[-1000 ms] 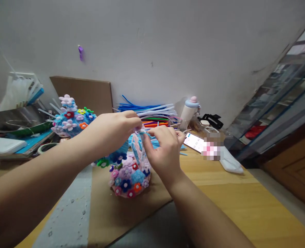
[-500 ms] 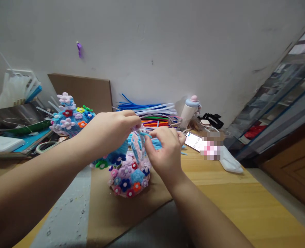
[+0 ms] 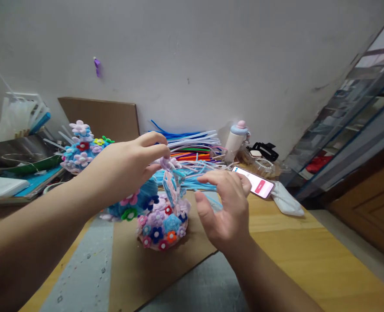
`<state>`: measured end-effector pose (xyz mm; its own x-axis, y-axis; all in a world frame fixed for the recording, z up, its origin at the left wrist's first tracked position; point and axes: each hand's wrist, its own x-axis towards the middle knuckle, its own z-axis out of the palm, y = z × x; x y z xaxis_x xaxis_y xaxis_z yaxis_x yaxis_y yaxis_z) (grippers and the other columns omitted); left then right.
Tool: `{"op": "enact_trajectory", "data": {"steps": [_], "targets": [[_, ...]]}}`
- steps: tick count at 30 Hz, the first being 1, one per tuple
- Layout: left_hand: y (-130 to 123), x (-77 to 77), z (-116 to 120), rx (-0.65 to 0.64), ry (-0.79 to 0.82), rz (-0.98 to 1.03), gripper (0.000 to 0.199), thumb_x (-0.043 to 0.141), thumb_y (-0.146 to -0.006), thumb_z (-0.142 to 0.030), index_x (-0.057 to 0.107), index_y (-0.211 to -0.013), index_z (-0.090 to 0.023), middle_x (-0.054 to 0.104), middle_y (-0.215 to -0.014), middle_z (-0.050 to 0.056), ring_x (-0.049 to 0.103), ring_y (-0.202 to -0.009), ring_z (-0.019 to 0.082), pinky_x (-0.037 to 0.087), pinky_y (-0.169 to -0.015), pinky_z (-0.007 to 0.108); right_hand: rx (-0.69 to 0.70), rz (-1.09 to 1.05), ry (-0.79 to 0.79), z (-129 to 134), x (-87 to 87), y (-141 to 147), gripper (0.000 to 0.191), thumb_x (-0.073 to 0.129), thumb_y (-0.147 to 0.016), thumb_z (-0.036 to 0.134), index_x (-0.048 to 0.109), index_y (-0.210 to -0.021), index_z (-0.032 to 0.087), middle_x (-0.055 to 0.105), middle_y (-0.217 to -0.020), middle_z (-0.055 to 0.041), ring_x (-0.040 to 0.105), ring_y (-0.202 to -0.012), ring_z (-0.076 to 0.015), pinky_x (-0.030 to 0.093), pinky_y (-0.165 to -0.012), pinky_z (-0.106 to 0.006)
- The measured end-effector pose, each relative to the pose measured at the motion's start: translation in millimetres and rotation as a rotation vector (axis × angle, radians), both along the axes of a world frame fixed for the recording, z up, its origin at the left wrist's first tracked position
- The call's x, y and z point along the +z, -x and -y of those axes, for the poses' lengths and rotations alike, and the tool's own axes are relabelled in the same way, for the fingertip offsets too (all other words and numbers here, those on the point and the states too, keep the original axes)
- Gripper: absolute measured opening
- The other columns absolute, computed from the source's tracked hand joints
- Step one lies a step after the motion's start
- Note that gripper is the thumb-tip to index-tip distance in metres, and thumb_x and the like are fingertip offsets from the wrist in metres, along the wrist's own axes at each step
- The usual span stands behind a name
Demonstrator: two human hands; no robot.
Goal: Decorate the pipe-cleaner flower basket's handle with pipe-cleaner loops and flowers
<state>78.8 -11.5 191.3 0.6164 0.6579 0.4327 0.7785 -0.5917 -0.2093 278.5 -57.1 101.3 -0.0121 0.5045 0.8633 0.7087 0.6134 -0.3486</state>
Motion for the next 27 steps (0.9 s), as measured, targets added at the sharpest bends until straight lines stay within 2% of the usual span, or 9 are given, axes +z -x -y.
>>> {"op": "enact_trajectory", "data": {"steps": [9, 13, 19, 21, 23, 25, 27], "targets": [[-7.2, 0.0, -4.0, 0.197, 0.021, 0.104, 0.017, 0.049, -0.088, -0.024, 0.065, -0.089, -0.020, 0.064, -0.092, 0.004, 0.061, -0.070, 0.015, 0.041, -0.058, 0.025, -0.008, -0.007, 0.020, 17.7, -0.2, -23.5, 0.010, 0.053, -0.086, 0.023, 0.060, -0.093, 0.024, 0.065, -0.092, -0.0033, 0.059, -0.088, -0.0225, 0.036, -0.087, -0.042], [-6.9, 0.6, -4.5, 0.206, 0.037, 0.113, 0.017, 0.050, -0.088, -0.025, 0.065, -0.087, -0.019, 0.066, -0.092, 0.005, 0.061, -0.073, 0.016, 0.041, -0.059, 0.026, 0.011, -0.045, 0.039, 27.3, 0.5, -29.2, 0.010, 0.054, -0.086, 0.021, 0.060, -0.093, 0.024, 0.063, -0.094, -0.0040, 0.059, -0.091, -0.0233, 0.038, -0.087, -0.043], [-4.3, -3.2, -0.4, 0.193, 0.042, 0.107, 0.017, 0.052, -0.087, -0.022, 0.065, -0.098, -0.022, 0.066, -0.102, 0.003, 0.062, -0.076, 0.016, 0.044, -0.064, 0.027, -0.016, 0.004, 0.075, 27.7, -4.0, -39.9, 0.008, 0.055, -0.086, 0.022, 0.061, -0.091, 0.023, 0.065, -0.091, -0.0033, 0.059, -0.090, -0.0228, 0.038, -0.087, -0.042], [-4.8, -3.1, 2.8, 0.183, 0.041, 0.083, 0.020, 0.051, -0.087, -0.023, 0.063, -0.103, -0.024, 0.066, -0.105, 0.003, 0.063, -0.075, 0.017, 0.046, -0.064, 0.028, -0.017, 0.083, 0.163, 22.3, -7.9, -43.6, 0.008, 0.056, -0.087, 0.025, 0.062, -0.091, 0.023, 0.066, -0.090, -0.0028, 0.060, -0.089, -0.0226, 0.040, -0.085, -0.041], [-4.8, -1.3, 9.0, 0.141, 0.030, 0.074, 0.025, 0.052, -0.087, -0.025, 0.061, -0.110, -0.023, 0.065, -0.111, 0.005, 0.065, -0.080, 0.019, 0.049, -0.068, 0.031, 0.016, 0.175, 0.365, 16.3, -13.5, -47.9, 0.013, 0.054, -0.089, 0.031, 0.063, -0.094, 0.023, 0.067, -0.091, -0.0035, 0.061, -0.089, -0.0224, 0.043, -0.082, -0.039], [-0.6, -0.5, 20.7, 0.040, -0.008, 0.104, 0.032, 0.055, -0.086, -0.025, 0.059, -0.117, -0.021, 0.062, -0.119, 0.007, 0.064, -0.095, 0.023, 0.051, -0.080, 0.037, 0.061, 0.260, 0.601, 11.8, -21.0, -54.5, 0.021, 0.052, -0.090, 0.034, 0.063, -0.102, 0.021, 0.068, -0.099, -0.0058, 0.062, -0.093, -0.0230, 0.047, -0.081, -0.039], [13.4, -7.2, 38.5, -0.077, -0.077, 0.208, 0.038, 0.058, -0.084, -0.024, 0.057, -0.122, -0.022, 0.057, -0.129, 0.008, 0.056, -0.114, 0.027, 0.044, -0.098, 0.043, 0.112, 0.379, 0.780, 11.2, -30.0, -65.4, 0.027, 0.051, -0.091, 0.034, 0.063, -0.111, 0.021, 0.067, -0.111, -0.0084, 0.062, -0.101, -0.0249, 0.047, -0.088, -0.041]]}}
